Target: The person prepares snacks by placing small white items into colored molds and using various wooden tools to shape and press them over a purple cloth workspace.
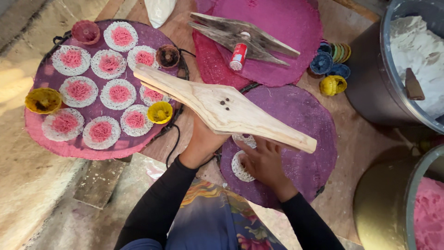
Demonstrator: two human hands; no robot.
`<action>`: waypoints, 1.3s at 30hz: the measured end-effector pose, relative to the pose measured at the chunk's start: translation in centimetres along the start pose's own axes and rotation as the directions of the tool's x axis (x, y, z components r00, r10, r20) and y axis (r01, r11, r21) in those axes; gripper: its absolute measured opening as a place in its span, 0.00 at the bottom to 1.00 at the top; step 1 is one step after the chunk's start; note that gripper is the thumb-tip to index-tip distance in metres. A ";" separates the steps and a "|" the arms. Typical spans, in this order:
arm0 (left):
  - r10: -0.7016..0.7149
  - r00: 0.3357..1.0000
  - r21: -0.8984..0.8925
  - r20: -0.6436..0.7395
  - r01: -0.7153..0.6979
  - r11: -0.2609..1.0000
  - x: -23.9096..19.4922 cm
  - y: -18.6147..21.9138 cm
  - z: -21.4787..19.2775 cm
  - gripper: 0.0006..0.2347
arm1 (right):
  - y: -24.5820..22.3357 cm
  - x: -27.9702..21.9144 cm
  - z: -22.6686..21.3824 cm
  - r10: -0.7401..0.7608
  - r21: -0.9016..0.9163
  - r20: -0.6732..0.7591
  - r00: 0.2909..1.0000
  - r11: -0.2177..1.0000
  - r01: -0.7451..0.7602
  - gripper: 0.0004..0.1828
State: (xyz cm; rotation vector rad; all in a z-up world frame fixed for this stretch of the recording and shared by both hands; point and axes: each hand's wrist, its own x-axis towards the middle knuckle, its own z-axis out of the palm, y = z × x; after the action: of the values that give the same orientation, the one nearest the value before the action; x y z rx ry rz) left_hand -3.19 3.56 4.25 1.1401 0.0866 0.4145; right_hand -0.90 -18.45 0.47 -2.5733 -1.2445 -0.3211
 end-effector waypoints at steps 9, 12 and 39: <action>0.008 1.000 -0.005 0.006 -0.008 1.000 0.0 -0.4 -0.1 0.29 | 0.6 -0.4 -0.3 0.096 0.073 -0.011 0.995 0.993 -0.094 0.24; 0.011 1.000 -0.031 -0.008 -0.011 0.999 -0.2 -0.7 -0.3 0.30 | 1.2 1.0 -0.7 0.318 0.479 0.119 0.941 0.811 -0.335 0.26; 0.150 0.985 0.303 0.090 -0.170 0.938 -2.2 0.4 -1.2 0.24 | -0.7 -10.9 -5.7 0.461 0.139 0.236 0.856 0.855 -0.499 0.65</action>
State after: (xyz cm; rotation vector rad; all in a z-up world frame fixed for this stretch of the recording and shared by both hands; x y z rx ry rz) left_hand -5.62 3.94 3.80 1.4767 0.0000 0.5200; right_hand -8.56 -27.93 2.55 -2.6700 -0.5949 0.1554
